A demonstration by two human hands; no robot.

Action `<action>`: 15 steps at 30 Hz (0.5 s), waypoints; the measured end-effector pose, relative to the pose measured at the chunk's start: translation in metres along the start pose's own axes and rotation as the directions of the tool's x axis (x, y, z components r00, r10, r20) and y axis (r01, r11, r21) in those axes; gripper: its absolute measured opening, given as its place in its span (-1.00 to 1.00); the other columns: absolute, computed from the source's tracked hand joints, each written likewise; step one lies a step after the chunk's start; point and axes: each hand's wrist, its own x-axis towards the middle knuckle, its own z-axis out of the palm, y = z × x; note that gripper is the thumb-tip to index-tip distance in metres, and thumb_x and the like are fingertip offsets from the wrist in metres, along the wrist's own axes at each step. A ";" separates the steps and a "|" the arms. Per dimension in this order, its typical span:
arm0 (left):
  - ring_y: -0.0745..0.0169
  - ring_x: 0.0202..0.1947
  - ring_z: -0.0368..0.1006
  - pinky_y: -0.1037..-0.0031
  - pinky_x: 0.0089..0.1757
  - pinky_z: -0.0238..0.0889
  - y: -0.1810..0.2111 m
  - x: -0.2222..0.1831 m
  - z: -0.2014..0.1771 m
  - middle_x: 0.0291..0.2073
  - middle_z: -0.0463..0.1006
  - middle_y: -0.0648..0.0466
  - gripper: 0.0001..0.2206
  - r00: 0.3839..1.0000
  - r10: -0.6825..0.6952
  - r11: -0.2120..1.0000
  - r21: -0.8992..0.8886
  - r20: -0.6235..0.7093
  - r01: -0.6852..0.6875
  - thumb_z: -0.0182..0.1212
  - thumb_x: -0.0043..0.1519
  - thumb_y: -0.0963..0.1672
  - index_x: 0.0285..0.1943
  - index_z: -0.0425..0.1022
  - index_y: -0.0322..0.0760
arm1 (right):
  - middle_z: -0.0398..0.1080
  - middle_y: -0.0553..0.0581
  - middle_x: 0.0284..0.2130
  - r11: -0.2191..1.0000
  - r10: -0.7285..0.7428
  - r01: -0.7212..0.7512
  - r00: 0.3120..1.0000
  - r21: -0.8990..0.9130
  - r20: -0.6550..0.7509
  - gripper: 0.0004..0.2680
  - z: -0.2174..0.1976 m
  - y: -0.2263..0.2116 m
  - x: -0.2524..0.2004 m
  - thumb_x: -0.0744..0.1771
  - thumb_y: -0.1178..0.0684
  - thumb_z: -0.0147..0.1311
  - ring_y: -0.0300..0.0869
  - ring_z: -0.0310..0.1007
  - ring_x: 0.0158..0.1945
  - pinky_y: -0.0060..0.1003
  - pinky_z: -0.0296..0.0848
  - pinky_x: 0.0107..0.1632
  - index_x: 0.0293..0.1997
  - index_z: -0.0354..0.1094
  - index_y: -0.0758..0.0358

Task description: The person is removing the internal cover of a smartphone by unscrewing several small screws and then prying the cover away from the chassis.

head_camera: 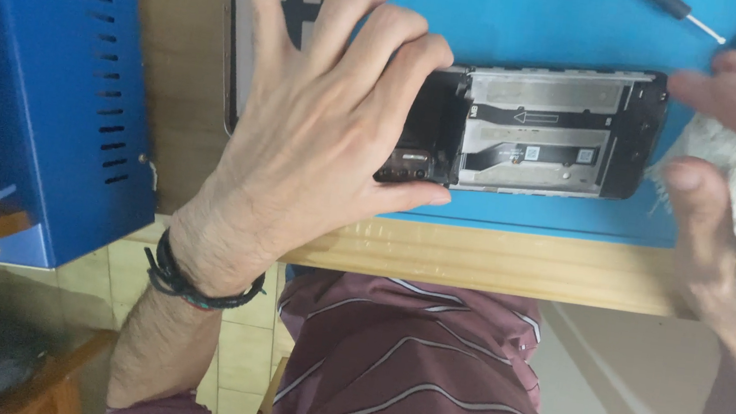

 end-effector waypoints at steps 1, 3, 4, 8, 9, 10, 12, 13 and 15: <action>-0.31 0.43 0.32 -0.80 0.23 -0.37 0.003 0.000 -0.003 0.17 0.48 -0.19 -0.08 1.000 -0.014 1.000 -0.002 -0.004 0.014 0.81 0.05 0.27 0.26 0.54 -0.48 | 0.41 0.70 0.30 0.988 -0.127 0.130 0.991 -0.083 0.036 -0.71 -0.005 0.007 0.009 0.61 0.18 -0.06 0.51 0.31 0.59 0.29 0.23 0.70 0.45 0.23 0.77; -0.32 0.46 0.32 -0.86 0.21 -0.46 0.010 -0.002 -0.006 0.19 0.51 -0.20 -0.11 1.000 -0.017 1.000 0.001 -0.018 0.017 0.82 0.09 0.24 0.27 0.54 -0.50 | 0.37 0.68 0.35 0.951 -0.250 0.259 0.965 -0.170 0.075 -0.65 -0.008 0.010 0.024 0.58 0.16 0.09 0.57 0.36 0.57 0.33 0.30 0.67 0.49 0.35 0.80; -0.29 0.44 0.35 -0.84 0.23 -0.47 0.013 -0.003 -0.007 0.13 0.55 -0.17 -0.20 0.998 -0.032 0.999 -0.035 -0.049 0.030 0.88 0.13 0.15 0.25 0.48 -0.42 | 0.47 0.61 0.29 0.942 -0.287 0.298 0.954 -0.155 0.091 -0.68 -0.007 0.008 0.032 0.57 0.16 0.17 0.49 0.45 0.42 0.28 0.41 0.53 0.43 0.41 0.76; -0.17 0.29 0.42 -0.76 0.25 -0.28 0.018 -0.010 -0.002 0.02 0.55 -0.09 -0.36 0.982 -0.030 0.999 -0.040 -0.185 0.023 0.93 0.23 0.01 0.22 0.52 -0.35 | 0.61 0.39 -0.01 0.969 -0.231 0.242 0.957 -0.045 0.173 -0.74 -0.003 -0.018 0.062 0.45 0.14 0.30 0.05 0.56 -0.07 -0.14 0.46 0.02 0.23 0.54 0.59; -0.17 0.29 0.42 -0.76 0.25 -0.28 0.018 -0.012 -0.002 0.02 0.55 -0.09 -0.36 0.981 -0.029 0.999 -0.034 -0.190 0.022 0.93 0.23 0.01 0.22 0.52 -0.35 | 0.61 0.39 -0.01 0.968 -0.237 0.248 0.957 -0.048 0.170 -0.74 -0.002 -0.020 0.062 0.45 0.14 0.30 0.05 0.56 -0.07 -0.14 0.46 0.02 0.23 0.54 0.59; -0.16 0.30 0.37 -0.77 0.24 -0.27 0.018 -0.014 -0.001 0.03 0.51 -0.09 -0.22 0.985 -0.046 0.999 -0.013 -0.164 0.045 0.93 0.08 0.08 0.28 0.50 -0.35 | 0.62 0.31 -0.03 0.983 -0.176 0.181 0.971 -0.016 0.160 -0.82 0.000 -0.022 0.061 0.44 0.18 0.32 0.00 0.60 -0.02 -0.19 0.49 0.08 0.12 0.56 0.52; -0.14 0.31 0.32 -0.79 0.23 -0.27 0.019 -0.020 0.002 0.04 0.47 -0.08 -0.07 0.987 -0.057 0.998 0.013 -0.148 0.060 0.94 -0.08 0.16 0.33 0.49 -0.35 | 0.62 0.24 -0.05 0.993 -0.119 0.119 0.982 0.011 0.144 -0.90 0.003 -0.020 0.055 0.43 0.23 0.33 -0.04 0.64 0.02 -0.24 0.51 0.13 0.02 0.58 0.45; -0.22 0.41 0.25 -0.74 0.29 -0.31 0.020 -0.023 0.004 0.20 0.46 -0.11 -0.06 0.977 -0.116 0.993 -0.003 -0.176 0.118 0.70 0.12 0.26 0.44 0.38 -0.37 | 0.60 0.28 -0.04 0.998 -0.033 0.031 0.998 0.051 0.057 -0.91 0.004 -0.016 0.049 0.47 0.22 0.30 -0.07 0.59 -0.01 -0.26 0.46 0.10 0.06 0.56 0.46; -0.30 0.51 0.18 -0.69 0.34 -0.36 0.028 -0.033 0.009 0.37 0.45 -0.15 -0.03 0.963 -0.166 0.986 -0.020 -0.212 0.166 0.46 0.31 0.37 0.54 0.27 -0.39 | 0.58 0.33 -0.03 0.994 0.055 -0.052 0.998 0.094 -0.036 -0.91 0.007 -0.006 0.033 0.52 0.22 0.27 -0.09 0.54 -0.05 -0.28 0.41 0.07 0.10 0.54 0.48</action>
